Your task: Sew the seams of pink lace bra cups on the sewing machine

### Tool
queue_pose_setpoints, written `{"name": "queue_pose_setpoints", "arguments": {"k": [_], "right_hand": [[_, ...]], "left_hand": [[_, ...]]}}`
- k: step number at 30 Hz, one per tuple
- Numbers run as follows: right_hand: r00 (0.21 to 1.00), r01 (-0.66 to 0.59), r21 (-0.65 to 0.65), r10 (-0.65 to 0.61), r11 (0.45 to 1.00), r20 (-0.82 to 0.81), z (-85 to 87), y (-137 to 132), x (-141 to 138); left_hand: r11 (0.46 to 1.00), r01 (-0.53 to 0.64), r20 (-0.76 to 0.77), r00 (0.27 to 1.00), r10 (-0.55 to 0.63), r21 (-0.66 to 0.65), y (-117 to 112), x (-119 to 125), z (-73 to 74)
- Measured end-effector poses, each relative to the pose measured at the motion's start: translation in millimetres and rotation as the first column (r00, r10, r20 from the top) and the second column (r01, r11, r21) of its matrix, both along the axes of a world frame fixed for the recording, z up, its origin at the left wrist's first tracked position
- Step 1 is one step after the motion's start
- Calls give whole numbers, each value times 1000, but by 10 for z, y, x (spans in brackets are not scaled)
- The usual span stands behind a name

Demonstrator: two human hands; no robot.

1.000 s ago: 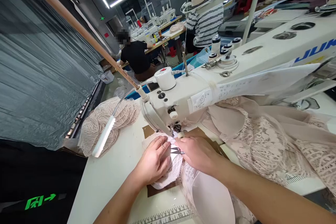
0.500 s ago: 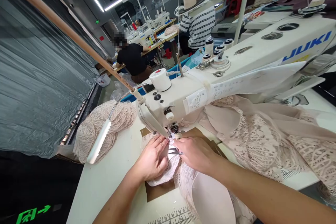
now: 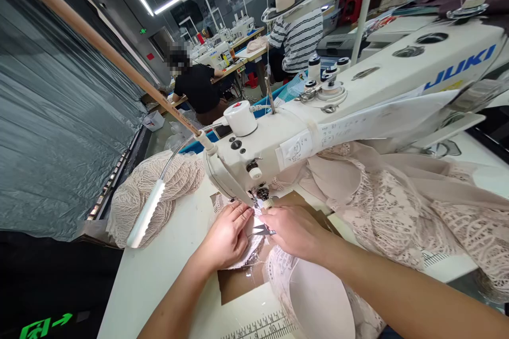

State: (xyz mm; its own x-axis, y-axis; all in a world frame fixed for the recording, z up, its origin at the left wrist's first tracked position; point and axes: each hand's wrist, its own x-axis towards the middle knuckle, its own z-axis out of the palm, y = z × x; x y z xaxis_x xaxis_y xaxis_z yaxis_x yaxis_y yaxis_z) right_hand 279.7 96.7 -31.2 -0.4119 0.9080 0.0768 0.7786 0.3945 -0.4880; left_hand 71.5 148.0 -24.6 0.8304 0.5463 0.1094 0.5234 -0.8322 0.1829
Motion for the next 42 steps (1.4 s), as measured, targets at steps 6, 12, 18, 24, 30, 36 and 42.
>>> {"name": "queue_pose_setpoints", "arguments": {"k": [6, 12, 18, 24, 30, 36, 42], "right_hand": [[998, 10, 1, -10, 1000, 54, -24, 23, -22], [998, 22, 16, -23, 1000, 59, -57, 24, -22], [999, -2, 35, 0, 999, 50, -66, 12, -9], [999, 12, 38, -14, 999, 53, -82, 13, -20], [994, 29, 12, -30, 1000, 101, -113, 26, -33], [987, 15, 29, -19, 999, 157, -56, 21, -51], [986, -155, 112, 147, 982, 76, -67, 9, -40]], "left_hand": [[998, 55, 111, 992, -60, 43, -80, 33, -77], [998, 37, 143, 989, -45, 56, -16, 17, -117], [998, 50, 196, 979, -56, 38, 22, -9, -161], [998, 44, 196, 979, -52, 42, 24, 15, -119], [998, 19, 187, 982, -29, 52, 20, 24, -138], [998, -40, 166, 986, 31, 52, 43, -6, -187], [1000, 14, 209, 978, -16, 14, 53, -56, -149]]}}
